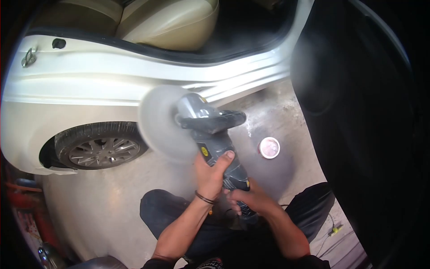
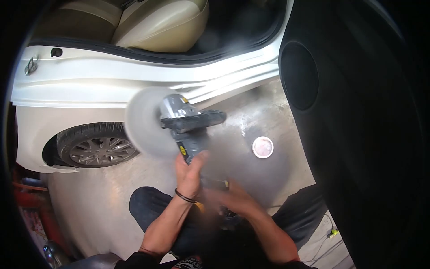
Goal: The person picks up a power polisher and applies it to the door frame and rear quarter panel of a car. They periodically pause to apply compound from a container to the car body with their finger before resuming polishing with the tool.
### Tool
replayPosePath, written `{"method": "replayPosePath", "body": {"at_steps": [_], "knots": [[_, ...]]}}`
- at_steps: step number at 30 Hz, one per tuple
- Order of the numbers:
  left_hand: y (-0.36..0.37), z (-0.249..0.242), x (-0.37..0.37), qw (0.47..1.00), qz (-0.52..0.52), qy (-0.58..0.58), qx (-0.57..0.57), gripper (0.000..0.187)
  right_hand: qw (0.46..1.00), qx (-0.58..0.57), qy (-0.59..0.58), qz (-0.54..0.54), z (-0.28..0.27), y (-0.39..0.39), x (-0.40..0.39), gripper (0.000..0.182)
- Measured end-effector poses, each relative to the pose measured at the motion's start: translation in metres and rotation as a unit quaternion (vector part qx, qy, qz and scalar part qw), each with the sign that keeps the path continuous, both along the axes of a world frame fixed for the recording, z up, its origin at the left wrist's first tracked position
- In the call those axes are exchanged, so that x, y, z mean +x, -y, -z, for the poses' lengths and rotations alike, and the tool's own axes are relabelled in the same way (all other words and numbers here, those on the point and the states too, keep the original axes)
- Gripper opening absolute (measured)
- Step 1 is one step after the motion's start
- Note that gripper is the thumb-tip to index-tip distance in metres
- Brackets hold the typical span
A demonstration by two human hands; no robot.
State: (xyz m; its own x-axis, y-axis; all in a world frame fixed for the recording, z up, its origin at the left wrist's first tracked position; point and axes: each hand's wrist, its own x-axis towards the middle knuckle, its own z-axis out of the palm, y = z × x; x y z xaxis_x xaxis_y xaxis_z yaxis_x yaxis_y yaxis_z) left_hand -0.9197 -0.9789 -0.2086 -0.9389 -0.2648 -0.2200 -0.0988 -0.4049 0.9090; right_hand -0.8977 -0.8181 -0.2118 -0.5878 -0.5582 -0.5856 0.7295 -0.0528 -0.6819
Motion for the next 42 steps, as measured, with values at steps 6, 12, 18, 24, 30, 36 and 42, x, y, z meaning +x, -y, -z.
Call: {"method": "replayPosePath", "body": {"at_steps": [6, 12, 18, 24, 30, 36, 42], "knots": [[-0.032, 0.04, -0.016, 0.988, 0.047, 0.038, 0.14, 0.032, 0.99, 0.139, -0.02, 0.022, -0.016, -0.025, -0.005, 0.018], [-0.059, 0.054, -0.045, 0.957, 0.108, 0.011, 0.268, 0.037, 0.965, 0.251, -0.074, 0.038, -0.055, -0.037, -0.026, 0.011], [-0.089, 0.062, -0.077, 0.912, 0.184, 0.004, 0.367, 0.052, 0.933, 0.344, -0.104, 0.035, -0.071, -0.047, -0.043, 0.02], [-0.105, 0.062, -0.103, 0.91, 0.201, 0.009, 0.362, 0.055, 0.911, 0.379, -0.114, 0.119, -0.056, -0.047, -0.051, 0.016], [-0.09, 0.056, -0.089, 0.925, 0.187, 0.027, 0.331, 0.049, 0.934, 0.327, -0.095, 0.111, -0.053, -0.043, -0.043, 0.011], [-0.057, 0.056, -0.05, 0.952, 0.131, 0.063, 0.268, 0.032, 0.966, 0.249, -0.045, 0.049, -0.052, -0.034, -0.034, 0.01], [-0.034, 0.01, -0.024, 0.99, 0.01, 0.058, 0.127, 0.03, 0.996, 0.081, 0.032, 0.027, -0.032, -0.027, -0.015, 0.019]]}}
